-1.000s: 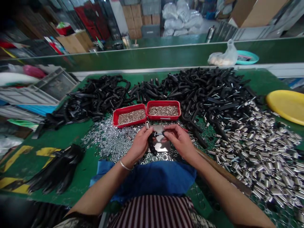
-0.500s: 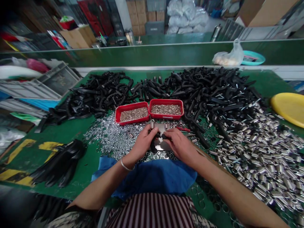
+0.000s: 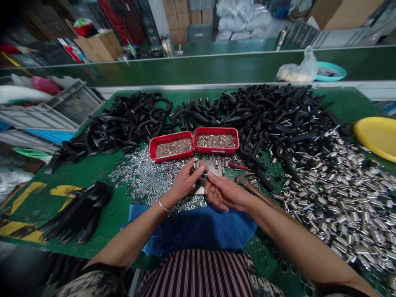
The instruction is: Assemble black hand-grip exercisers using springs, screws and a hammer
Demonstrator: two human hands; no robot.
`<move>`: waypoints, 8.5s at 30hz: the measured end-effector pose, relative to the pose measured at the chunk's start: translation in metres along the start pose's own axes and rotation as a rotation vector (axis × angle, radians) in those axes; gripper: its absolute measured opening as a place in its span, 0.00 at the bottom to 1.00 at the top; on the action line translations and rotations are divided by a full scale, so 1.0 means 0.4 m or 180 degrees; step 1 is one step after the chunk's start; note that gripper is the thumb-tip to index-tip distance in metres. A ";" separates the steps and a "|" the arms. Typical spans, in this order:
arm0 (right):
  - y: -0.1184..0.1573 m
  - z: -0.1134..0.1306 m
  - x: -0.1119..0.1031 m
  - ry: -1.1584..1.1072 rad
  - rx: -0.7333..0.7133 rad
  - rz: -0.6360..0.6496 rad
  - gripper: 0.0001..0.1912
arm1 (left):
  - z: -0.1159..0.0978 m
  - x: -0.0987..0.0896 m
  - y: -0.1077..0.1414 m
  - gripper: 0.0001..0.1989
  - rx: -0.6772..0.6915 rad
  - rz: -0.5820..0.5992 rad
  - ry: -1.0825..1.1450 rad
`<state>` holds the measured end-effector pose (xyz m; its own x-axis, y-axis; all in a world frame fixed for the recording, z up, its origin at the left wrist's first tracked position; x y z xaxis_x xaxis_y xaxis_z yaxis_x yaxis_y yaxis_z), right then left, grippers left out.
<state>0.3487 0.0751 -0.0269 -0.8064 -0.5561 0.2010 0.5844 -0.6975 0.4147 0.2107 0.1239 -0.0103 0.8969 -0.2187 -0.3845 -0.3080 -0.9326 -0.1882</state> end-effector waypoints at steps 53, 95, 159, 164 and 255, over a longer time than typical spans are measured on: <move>-0.040 0.015 -0.066 0.3009 -0.1272 -0.0765 0.27 | -0.014 -0.009 0.012 0.08 0.0263 0.0502 -0.2028; 0.266 -0.135 -0.271 0.4129 -0.0339 -0.2149 0.19 | 0.080 0.053 -0.451 0.10 0.0061 0.1557 -0.3624; 0.161 -0.214 -0.194 -0.0276 -0.0191 -0.1978 0.22 | 0.147 -0.107 -0.056 0.16 -0.0806 0.0541 -0.4070; 0.159 -0.215 -0.194 -0.0277 -0.0231 -0.1928 0.21 | 0.163 -0.098 -0.085 0.16 -0.0863 0.0650 -0.4025; 0.028 -0.009 -0.088 0.0145 -0.0951 -0.1633 0.22 | -0.064 0.082 0.113 0.44 0.1132 0.0014 -0.1457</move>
<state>0.3841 0.0850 -0.0325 -0.9917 -0.1285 -0.0001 0.1264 -0.9755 0.1799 0.2344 0.0672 -0.0083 0.6911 -0.0019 -0.7228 -0.4701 -0.7608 -0.4474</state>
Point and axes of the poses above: each hand's wrist, its own y-axis away from the middle knuckle, its own x-axis out of the palm, z = x × y, the point moved 5 cm from there along -y, towards the middle knuckle, and after that the axes turned 2 degrees about -y, right-handed, at the moved point
